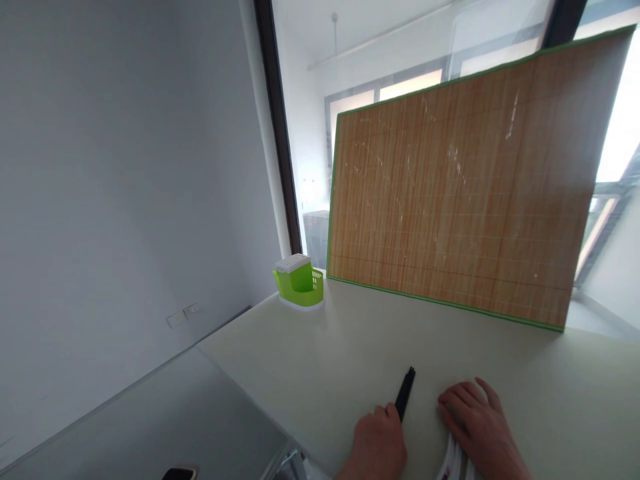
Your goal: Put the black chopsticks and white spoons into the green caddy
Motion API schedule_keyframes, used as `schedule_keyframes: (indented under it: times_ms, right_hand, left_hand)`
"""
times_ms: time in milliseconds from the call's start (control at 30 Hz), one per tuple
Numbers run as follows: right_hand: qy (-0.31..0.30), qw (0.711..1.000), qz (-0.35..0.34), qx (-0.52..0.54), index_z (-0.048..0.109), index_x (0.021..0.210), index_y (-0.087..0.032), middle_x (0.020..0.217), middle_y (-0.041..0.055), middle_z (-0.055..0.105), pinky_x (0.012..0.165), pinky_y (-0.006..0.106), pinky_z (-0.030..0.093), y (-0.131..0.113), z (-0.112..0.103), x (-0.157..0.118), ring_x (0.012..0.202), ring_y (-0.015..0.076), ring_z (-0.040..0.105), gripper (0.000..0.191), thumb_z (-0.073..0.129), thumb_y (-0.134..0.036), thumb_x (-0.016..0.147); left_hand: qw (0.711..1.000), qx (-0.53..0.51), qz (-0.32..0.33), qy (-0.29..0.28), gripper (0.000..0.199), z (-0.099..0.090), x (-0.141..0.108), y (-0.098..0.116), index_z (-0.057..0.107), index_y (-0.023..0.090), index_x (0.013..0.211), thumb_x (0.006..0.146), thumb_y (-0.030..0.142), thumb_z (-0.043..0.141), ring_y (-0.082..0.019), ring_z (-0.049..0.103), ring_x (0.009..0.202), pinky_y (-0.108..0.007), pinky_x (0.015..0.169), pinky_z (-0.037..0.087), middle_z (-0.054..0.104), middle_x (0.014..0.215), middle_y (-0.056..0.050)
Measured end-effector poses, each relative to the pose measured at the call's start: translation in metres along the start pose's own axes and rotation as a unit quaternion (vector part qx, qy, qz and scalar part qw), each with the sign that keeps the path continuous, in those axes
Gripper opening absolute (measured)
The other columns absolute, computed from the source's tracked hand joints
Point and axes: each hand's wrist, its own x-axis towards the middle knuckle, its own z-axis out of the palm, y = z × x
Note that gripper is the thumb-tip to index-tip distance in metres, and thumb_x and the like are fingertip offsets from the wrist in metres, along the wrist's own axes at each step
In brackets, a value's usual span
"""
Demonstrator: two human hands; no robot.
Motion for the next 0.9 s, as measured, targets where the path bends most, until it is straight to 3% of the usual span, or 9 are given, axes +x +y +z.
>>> schedule_keyframes:
  times_ms: [233,400,500,633,767,900]
  right_hand:
    - [-0.01,0.998,-0.062,0.023,0.055,0.112,-0.029,0.089,-0.0011,0.066,0.097,0.042,0.028,-0.015,0.002,0.003,0.089,0.0187,0.058,0.027,0.054,-0.029,0.085]
    - [-0.07,0.993,-0.075,0.061,0.057,0.106,-0.031,0.09,-0.001,0.064,0.092,0.039,0.032,-0.02,0.001,0.004,0.088,0.0182,0.056,0.02,0.052,-0.03,0.087]
    - [-0.109,0.988,-0.067,0.087,0.058,0.103,-0.03,0.088,0.0003,0.062,0.085,0.037,0.037,-0.024,-0.003,0.006,0.086,0.0185,0.055,0.017,0.048,-0.03,0.089]
    - [-0.129,0.985,-0.052,0.105,0.058,0.101,-0.028,0.089,0.0025,0.06,0.081,0.036,0.039,-0.029,-0.009,0.008,0.088,0.0202,0.054,0.017,0.045,-0.027,0.09]
    - [-0.142,0.982,-0.043,0.118,0.058,0.102,-0.028,0.089,0.0028,0.059,0.083,0.038,0.038,-0.031,-0.011,0.008,0.088,0.0204,0.054,0.019,0.044,-0.025,0.09]
    - [-0.151,0.979,-0.03,0.135,0.058,0.101,-0.028,0.09,0.0027,0.058,0.082,0.038,0.037,-0.032,-0.011,0.008,0.089,0.0209,0.052,0.018,0.044,-0.025,0.09]
  left_hand:
    - [0.998,-0.045,0.034,-0.025,0.033,0.008,-0.002,0.025,0.055,0.013,0.109,0.078,0.021,0.049,-0.031,0.063,0.088,-0.04,0.07,0.05,0.063,0.097,-0.018]
    - [0.998,-0.039,0.045,-0.005,0.035,0.019,-0.002,0.026,0.054,0.016,0.112,0.081,0.031,0.048,-0.029,0.064,0.086,-0.04,0.069,0.051,0.064,0.097,-0.015]
    - [0.996,-0.031,0.088,0.019,0.041,0.019,-0.002,0.015,0.054,0.017,0.111,0.081,0.044,0.048,-0.028,0.064,0.083,-0.038,0.068,0.05,0.066,0.092,-0.012]
    - [0.991,-0.024,0.12,0.059,0.047,-0.007,0.019,-0.024,0.058,0.021,0.098,0.087,0.057,0.03,-0.024,0.063,0.082,-0.035,0.072,0.048,0.067,0.088,-0.006]
    - [0.99,0.01,0.024,0.136,0.039,-0.056,0.071,-0.088,0.053,0.022,0.112,0.09,0.047,0.034,-0.018,0.06,0.092,-0.028,0.076,0.044,0.061,0.108,-0.005]
    - [0.975,0.046,-0.072,0.207,0.044,-0.104,0.122,-0.151,0.041,0.018,0.128,0.093,0.042,0.027,-0.022,0.055,0.102,-0.031,0.078,0.044,0.05,0.125,-0.01]
